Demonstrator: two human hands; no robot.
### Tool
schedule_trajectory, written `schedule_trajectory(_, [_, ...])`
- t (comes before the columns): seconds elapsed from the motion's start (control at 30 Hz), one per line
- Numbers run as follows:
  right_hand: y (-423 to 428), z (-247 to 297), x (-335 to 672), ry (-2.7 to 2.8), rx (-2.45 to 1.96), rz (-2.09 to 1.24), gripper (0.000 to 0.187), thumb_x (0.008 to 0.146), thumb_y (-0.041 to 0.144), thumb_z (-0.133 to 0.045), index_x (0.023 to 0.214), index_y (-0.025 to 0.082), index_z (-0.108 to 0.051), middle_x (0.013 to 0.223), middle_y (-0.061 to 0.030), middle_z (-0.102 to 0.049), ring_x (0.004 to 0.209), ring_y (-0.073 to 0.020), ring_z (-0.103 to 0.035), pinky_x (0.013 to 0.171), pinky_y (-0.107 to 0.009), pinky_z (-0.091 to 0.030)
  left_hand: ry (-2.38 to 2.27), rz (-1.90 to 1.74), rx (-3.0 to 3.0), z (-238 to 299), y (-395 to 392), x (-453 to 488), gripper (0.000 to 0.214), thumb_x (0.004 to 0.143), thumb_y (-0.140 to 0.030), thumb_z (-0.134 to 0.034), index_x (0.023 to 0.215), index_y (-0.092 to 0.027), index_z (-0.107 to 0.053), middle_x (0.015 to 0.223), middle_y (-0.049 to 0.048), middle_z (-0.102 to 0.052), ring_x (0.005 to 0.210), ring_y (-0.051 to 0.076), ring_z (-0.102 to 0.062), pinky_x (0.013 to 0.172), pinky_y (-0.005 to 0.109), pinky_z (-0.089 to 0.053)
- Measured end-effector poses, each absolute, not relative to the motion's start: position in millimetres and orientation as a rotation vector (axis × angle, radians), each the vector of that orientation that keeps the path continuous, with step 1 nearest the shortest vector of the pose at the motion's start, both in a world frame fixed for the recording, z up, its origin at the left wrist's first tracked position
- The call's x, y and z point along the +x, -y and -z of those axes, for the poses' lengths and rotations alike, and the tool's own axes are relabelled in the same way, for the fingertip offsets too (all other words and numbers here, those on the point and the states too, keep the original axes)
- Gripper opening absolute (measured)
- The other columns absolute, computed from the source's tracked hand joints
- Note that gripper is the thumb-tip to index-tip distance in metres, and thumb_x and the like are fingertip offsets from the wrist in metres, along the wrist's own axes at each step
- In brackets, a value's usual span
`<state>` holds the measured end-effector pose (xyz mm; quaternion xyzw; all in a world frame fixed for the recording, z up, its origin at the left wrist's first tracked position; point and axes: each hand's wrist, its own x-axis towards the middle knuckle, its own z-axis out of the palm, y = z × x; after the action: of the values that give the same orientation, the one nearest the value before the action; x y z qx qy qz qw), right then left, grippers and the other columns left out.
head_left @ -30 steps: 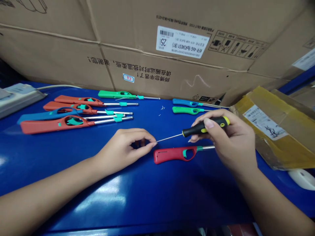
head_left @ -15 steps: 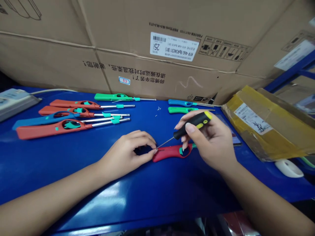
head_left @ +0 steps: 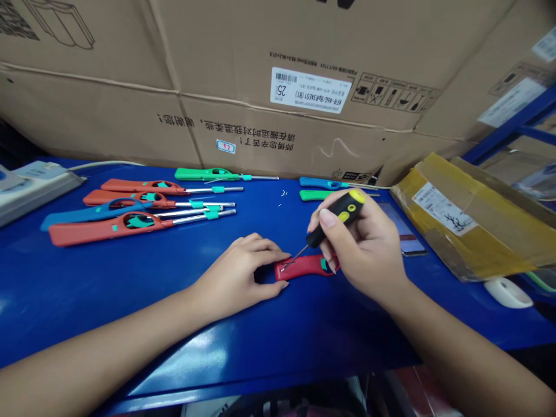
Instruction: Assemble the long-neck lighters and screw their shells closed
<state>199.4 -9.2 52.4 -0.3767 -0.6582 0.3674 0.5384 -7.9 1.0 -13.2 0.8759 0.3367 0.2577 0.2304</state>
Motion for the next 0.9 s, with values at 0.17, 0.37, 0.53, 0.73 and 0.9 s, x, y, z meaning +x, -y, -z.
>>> schedule_trajectory(0.17, [9.3,-45.9,199.0,1.589,-0.946,-0.865,0.016,0.095,0.034,-0.066,0.094,0.022,-0.056,0.082,0.0007,-0.062,0.069,-0.0107,-0.063,0.052,-0.021,-0.050,-0.915,-0.708,2.395,13.8,-1.9,-6.8,0.032,0.086,-0.029,-0.076,0.117,-0.022,-0.073,0.110,0.0048,-0.073,0.099,0.023,-0.063,0.091,0.041,-0.049])
schedule_trajectory(0.37, [8.1,-43.8,198.9,1.602,-0.961,-0.841,0.017,0.095,0.036,-0.066,0.092,0.022,-0.057,0.081,0.0004,-0.062,0.066,-0.0107,-0.060,0.051,-0.021,-0.049,-0.928,-0.702,2.378,13.2,-1.6,-6.9,0.032,0.085,-0.030,-0.076,0.117,-0.023,-0.073,0.108,0.0047,-0.072,0.099,0.023,-0.062,0.090,0.041,-0.049])
schedule_trajectory(0.53, [8.3,-40.6,199.1,1.614,-0.975,-0.867,0.020,0.094,0.039,-0.067,0.093,0.021,-0.058,0.085,-0.0008,-0.062,0.065,-0.0100,-0.057,0.049,-0.020,-0.047,-0.924,-0.696,2.374,12.8,-1.7,-6.4,0.032,0.086,-0.030,-0.075,0.117,-0.022,-0.073,0.108,0.0054,-0.072,0.098,0.024,-0.062,0.091,0.043,-0.048])
schedule_trajectory(0.73, [10.7,-43.7,200.4,1.619,-0.953,-0.818,0.018,0.095,0.038,-0.066,0.093,0.022,-0.058,0.083,-0.0001,-0.061,0.061,-0.0093,-0.055,0.047,-0.020,-0.045,-0.932,-0.695,2.373,13.6,-1.6,-5.0,0.034,0.084,-0.031,-0.077,0.117,-0.022,-0.073,0.108,0.0049,-0.072,0.100,0.024,-0.062,0.091,0.043,-0.049])
schedule_trajectory(0.9, [12.4,-44.6,204.4,1.683,-0.922,-0.749,0.014,0.095,0.034,-0.065,0.094,0.022,-0.059,0.081,0.0005,-0.061,0.057,-0.0085,-0.054,0.047,-0.020,-0.046,-0.923,-0.809,2.253,10.8,-1.2,-4.6,0.031,0.086,-0.033,-0.076,0.115,-0.021,-0.074,0.108,0.0050,-0.073,0.099,0.022,-0.065,0.094,0.040,-0.050])
